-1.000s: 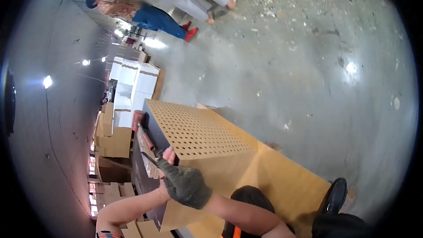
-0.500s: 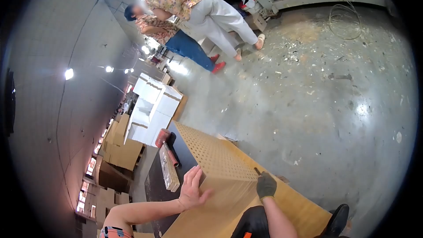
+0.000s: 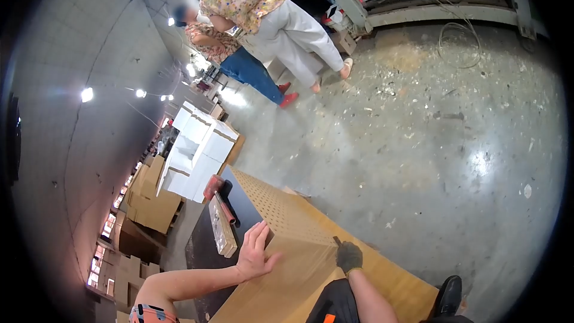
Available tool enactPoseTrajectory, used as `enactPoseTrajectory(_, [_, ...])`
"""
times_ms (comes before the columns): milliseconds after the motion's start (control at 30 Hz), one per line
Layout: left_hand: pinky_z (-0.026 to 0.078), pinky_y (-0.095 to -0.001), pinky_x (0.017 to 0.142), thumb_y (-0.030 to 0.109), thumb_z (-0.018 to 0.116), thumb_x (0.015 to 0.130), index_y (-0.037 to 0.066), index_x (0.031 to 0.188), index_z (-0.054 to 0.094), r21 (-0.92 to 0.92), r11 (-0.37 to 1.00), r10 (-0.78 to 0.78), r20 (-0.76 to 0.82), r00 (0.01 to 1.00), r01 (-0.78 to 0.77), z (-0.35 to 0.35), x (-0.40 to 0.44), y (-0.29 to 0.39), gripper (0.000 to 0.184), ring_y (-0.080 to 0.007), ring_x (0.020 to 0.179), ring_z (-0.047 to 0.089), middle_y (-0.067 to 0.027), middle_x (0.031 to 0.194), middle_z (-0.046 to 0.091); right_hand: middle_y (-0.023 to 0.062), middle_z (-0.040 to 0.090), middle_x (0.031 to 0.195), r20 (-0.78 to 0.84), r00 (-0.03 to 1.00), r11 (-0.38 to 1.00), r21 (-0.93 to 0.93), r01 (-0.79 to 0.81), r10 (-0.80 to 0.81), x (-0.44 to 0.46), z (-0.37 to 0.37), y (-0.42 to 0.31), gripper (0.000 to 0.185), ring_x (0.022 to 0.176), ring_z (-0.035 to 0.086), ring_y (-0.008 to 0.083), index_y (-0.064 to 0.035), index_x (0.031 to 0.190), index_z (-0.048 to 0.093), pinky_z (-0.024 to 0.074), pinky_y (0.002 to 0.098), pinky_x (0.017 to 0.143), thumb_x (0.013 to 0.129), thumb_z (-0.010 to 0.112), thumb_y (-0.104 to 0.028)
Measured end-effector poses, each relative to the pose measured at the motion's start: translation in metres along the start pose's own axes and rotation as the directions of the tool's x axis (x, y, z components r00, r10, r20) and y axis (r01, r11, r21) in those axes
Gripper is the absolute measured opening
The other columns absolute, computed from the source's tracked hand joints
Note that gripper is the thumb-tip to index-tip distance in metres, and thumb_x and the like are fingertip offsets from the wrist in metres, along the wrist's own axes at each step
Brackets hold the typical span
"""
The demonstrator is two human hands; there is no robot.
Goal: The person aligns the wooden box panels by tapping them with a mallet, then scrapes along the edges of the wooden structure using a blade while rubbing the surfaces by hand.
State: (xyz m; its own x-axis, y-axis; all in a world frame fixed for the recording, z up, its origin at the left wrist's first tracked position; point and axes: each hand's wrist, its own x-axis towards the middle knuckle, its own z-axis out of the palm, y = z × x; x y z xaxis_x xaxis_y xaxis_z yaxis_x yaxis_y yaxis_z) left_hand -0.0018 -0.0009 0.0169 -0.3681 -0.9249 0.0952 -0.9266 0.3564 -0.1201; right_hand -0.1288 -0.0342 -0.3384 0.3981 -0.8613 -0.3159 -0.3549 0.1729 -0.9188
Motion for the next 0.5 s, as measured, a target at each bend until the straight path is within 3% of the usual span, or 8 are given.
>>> enactPoseTrajectory(167, [0.038,-0.0493,0.108,0.023,0.080,0.071,-0.010,0.137,0.040,-0.002,1.000,-0.021,0.006,1.000,0.021,-0.001,-0.002,0.002,0.085,-0.0455,0.129,0.043,-0.0270,0.140,0.043,0.0124,0.068,0.099,-0.018,1.000,0.999,0.040,-0.014,0.015,0.007,0.019,0.015,0.058,0.092,0.068,0.0290,-0.0237,0.145,0.048,0.0549,0.0423,0.082,0.088,0.061,-0.019])
enactPoseTrajectory(233, [0.038,-0.0490,0.108,0.023,0.080,0.071,-0.010,0.138,0.039,0.000,1.000,-0.027,0.008,1.000,0.027,0.000,-0.001,0.002,0.085,-0.0454,0.129,0.043,-0.0268,0.140,0.043,0.0115,0.069,0.097,0.040,0.991,0.983,0.127,-0.135,0.130,0.006,0.014,0.010,0.052,0.089,0.069,0.0283,-0.0225,0.141,0.051,0.0552,0.0416,0.080,0.090,0.058,-0.020])
enactPoseTrajectory(333, [0.038,-0.0489,0.108,0.023,0.080,0.071,-0.010,0.138,0.039,0.006,0.999,-0.035,0.014,0.999,0.035,-0.001,-0.001,0.002,0.085,-0.0454,0.129,0.043,-0.0268,0.141,0.043,0.0092,0.071,0.087,0.156,0.932,0.917,0.187,-0.352,0.326,-0.003,-0.016,-0.018,0.034,0.081,0.070,0.0247,-0.0160,0.126,0.063,0.0556,0.0385,0.077,0.093,0.056,-0.022])
enactPoseTrajectory(400, [0.038,-0.0491,0.108,0.023,0.080,0.071,-0.010,0.138,0.038,-0.002,1.000,-0.030,0.013,0.999,0.030,-0.001,-0.001,0.002,0.085,-0.0454,0.129,0.043,-0.0269,0.142,0.042,0.0077,0.072,0.079,0.114,0.934,0.917,0.180,-0.355,0.339,-0.016,-0.029,-0.029,0.025,0.074,0.071,0.0218,-0.0107,0.110,0.070,0.0557,0.0360,0.074,0.095,0.054,-0.023])
enactPoseTrajectory(467, [0.037,-0.0492,0.109,0.023,0.080,0.072,-0.010,0.139,0.038,0.004,0.999,-0.042,0.034,0.999,0.042,-0.006,0.003,0.007,0.085,-0.0453,0.130,0.042,-0.0269,0.143,0.042,0.0083,0.070,0.071,-0.083,0.987,0.986,0.110,-0.126,0.136,-0.005,0.005,0.017,0.025,0.065,0.070,0.0214,-0.0058,0.096,0.070,0.0557,0.0350,0.072,0.096,0.054,-0.025])
enactPoseTrajectory(500, [0.037,-0.0493,0.109,0.023,0.080,0.072,-0.010,0.139,0.038,0.005,0.999,-0.047,0.044,0.998,0.047,-0.007,0.003,0.009,0.085,-0.0453,0.130,0.042,-0.0269,0.143,0.041,0.0088,0.070,0.070,-0.107,0.987,0.987,0.117,-0.109,0.121,-0.008,0.006,0.021,0.026,0.063,0.070,0.0217,-0.0044,0.093,0.070,0.0556,0.0350,0.071,0.096,0.054,-0.025])
